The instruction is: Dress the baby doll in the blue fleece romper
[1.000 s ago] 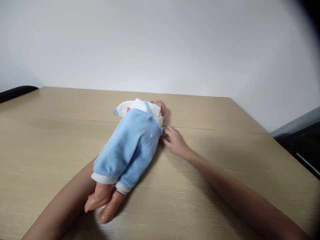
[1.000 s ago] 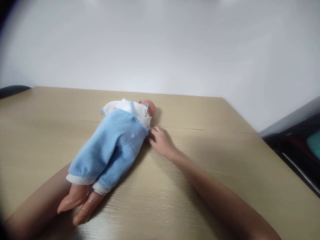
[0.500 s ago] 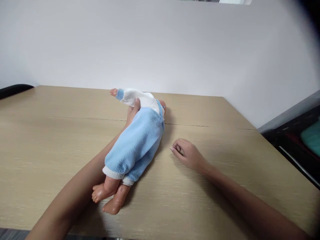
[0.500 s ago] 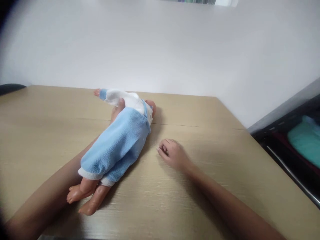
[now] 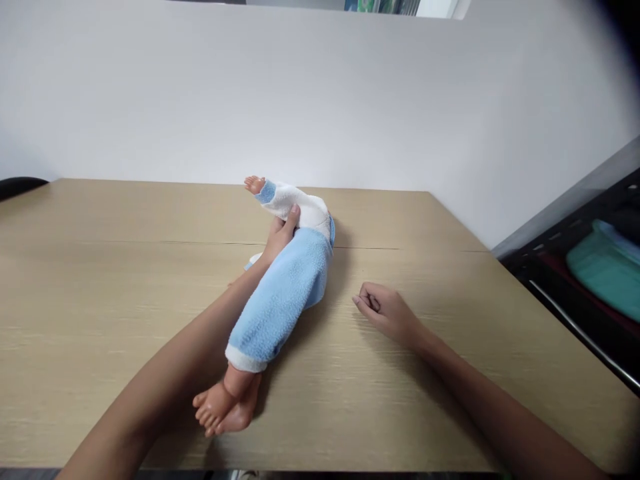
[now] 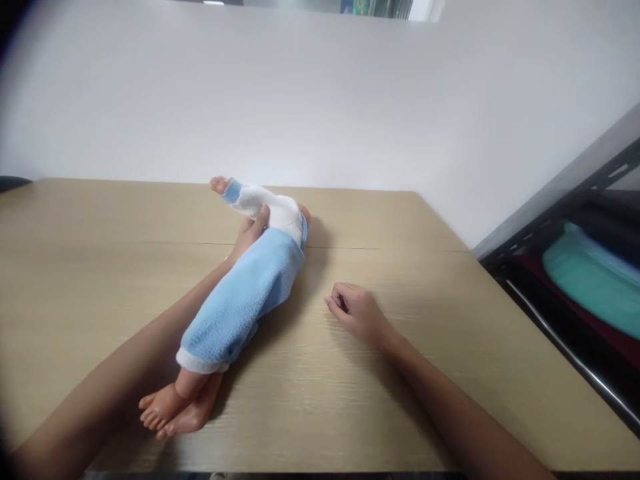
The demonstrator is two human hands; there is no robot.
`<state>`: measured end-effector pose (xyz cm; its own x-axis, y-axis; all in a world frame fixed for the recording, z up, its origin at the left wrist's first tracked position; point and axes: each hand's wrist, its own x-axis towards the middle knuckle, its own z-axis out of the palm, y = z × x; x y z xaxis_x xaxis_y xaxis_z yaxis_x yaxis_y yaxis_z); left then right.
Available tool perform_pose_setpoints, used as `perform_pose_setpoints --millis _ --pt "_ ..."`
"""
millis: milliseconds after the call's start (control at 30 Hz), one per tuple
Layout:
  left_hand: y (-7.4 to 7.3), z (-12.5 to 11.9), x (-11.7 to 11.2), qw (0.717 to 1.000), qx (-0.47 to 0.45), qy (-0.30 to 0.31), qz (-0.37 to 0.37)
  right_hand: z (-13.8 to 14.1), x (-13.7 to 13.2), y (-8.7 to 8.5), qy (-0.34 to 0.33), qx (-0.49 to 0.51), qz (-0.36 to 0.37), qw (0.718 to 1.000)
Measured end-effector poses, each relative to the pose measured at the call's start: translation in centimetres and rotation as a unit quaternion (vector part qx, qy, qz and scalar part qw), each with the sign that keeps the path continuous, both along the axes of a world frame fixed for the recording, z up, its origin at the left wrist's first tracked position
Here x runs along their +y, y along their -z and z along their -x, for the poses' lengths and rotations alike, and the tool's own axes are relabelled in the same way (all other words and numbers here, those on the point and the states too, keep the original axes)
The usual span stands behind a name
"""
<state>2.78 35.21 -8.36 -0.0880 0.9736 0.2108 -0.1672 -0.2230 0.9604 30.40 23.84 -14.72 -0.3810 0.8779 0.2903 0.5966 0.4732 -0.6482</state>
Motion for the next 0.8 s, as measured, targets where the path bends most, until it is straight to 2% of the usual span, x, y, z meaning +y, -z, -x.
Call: perform_pose_setpoints --millis 100,233,400,533,667,800 --pt "-0.1 -0.8 -0.3 0.999 0.051 -0.003 0.006 -0.1 0.0 0.0 0.002 0.006 0.004 1.0" --pt "-0.2 -2.0 -0.8 0.993 0.116 -0.003 -0.029 -0.4 -0.1 0.0 0.009 0.019 0.018 1.0" --pt "-0.2 -2.9 -1.4 0.988 0.145 0.007 -0.048 -0.3 0.1 0.0 0.017 0.028 0.027 0.999" --pt "0.0 -3.8 -1.4 0.98 0.186 0.006 -0.065 -0.3 0.4 0.2 0.038 0.089 0.054 0.994" --pt "0.8 -5.5 -1.0 0.959 0.246 0.032 -0.137 -0.8 1.2 0.6 0.061 0.24 0.136 0.959" --pt "1.6 -7.3 -1.1 0.909 0.356 0.052 -0.212 -2.0 2.3 0.2 0.078 0.38 0.241 0.889"
